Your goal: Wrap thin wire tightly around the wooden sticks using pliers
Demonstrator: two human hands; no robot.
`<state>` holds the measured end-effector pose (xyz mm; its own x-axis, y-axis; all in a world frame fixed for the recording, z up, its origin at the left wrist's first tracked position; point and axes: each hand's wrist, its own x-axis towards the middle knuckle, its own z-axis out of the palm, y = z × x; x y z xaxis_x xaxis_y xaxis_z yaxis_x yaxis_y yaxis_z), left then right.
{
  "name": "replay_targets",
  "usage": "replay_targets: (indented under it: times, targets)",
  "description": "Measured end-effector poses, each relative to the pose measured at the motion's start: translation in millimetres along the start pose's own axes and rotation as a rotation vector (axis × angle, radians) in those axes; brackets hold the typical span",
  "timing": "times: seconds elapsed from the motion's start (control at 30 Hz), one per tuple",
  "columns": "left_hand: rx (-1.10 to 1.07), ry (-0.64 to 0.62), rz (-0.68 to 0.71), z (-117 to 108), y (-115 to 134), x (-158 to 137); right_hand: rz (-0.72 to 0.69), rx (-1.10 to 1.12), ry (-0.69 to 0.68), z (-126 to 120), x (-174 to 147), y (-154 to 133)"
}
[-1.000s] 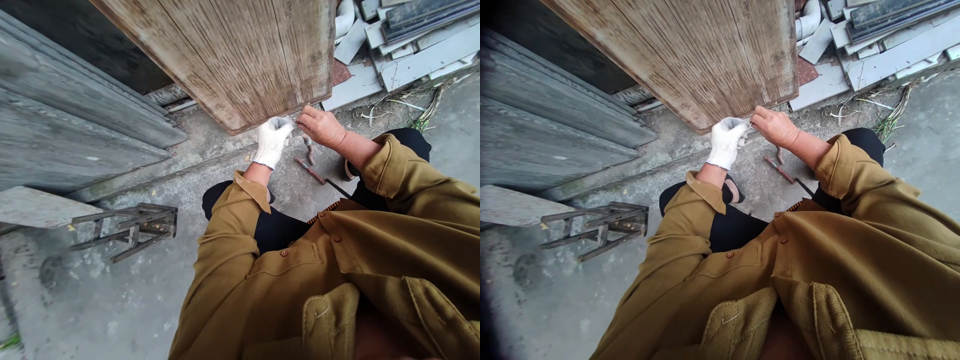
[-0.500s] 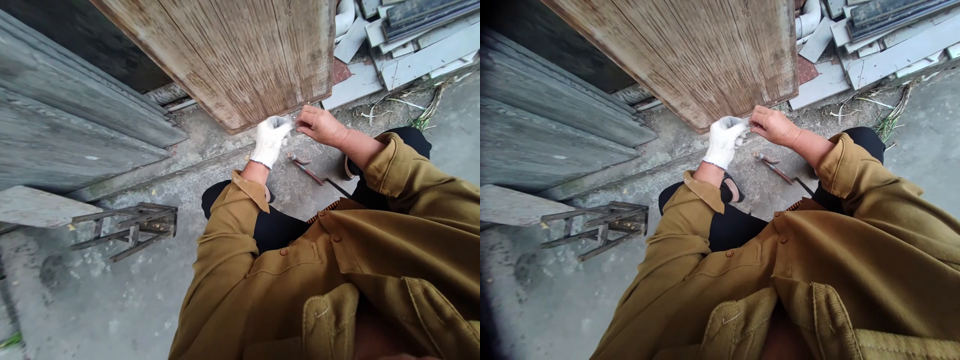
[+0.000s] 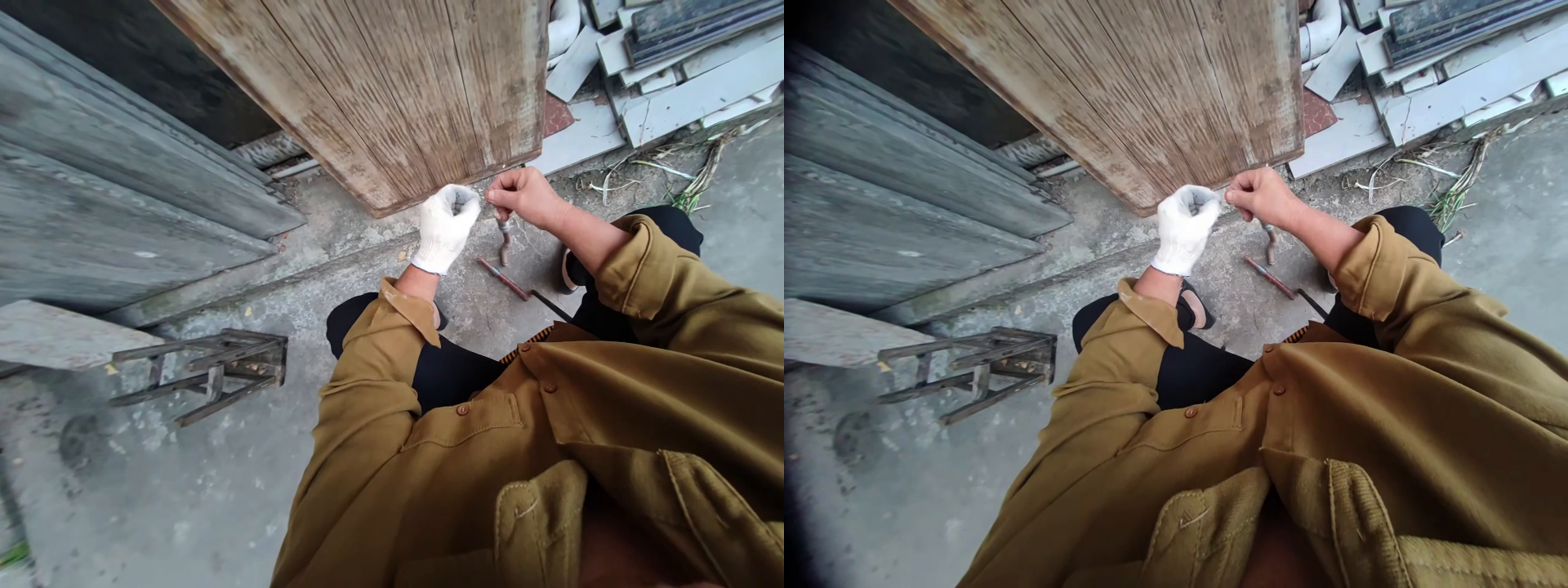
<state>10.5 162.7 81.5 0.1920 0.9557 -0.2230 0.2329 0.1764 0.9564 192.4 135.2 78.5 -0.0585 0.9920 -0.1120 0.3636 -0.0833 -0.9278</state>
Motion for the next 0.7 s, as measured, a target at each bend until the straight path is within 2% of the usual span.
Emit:
replay_targets:
  times: [0.1,0.2,0.27,0.33,0.47,0.57,0.7]
  targets:
    - [0.163,0.036,0.265,-2,-9,1,0.213,0.325,-0.077,1,0,-6]
    - [0.183,0.048,0.316,1,-21,6,0.211,0.363,-0.036,4,2,-4]
    - [0.102,0.048,0.238,5,-25,8,0.092,0.208,0.059,5,3,3]
    - [-0.022,0.036,0.108,9,-26,9,-0.074,-0.055,0.125,5,3,11]
    - [-0.233,-0.004,-0.123,13,-16,6,-0.327,-0.539,0.067,2,2,21]
    - [-0.308,-0.022,-0.211,13,-7,3,-0.387,-0.700,0.032,0,0,21]
    - [-0.366,-0.046,-0.250,13,-3,1,-0.402,-0.770,0.046,1,0,23]
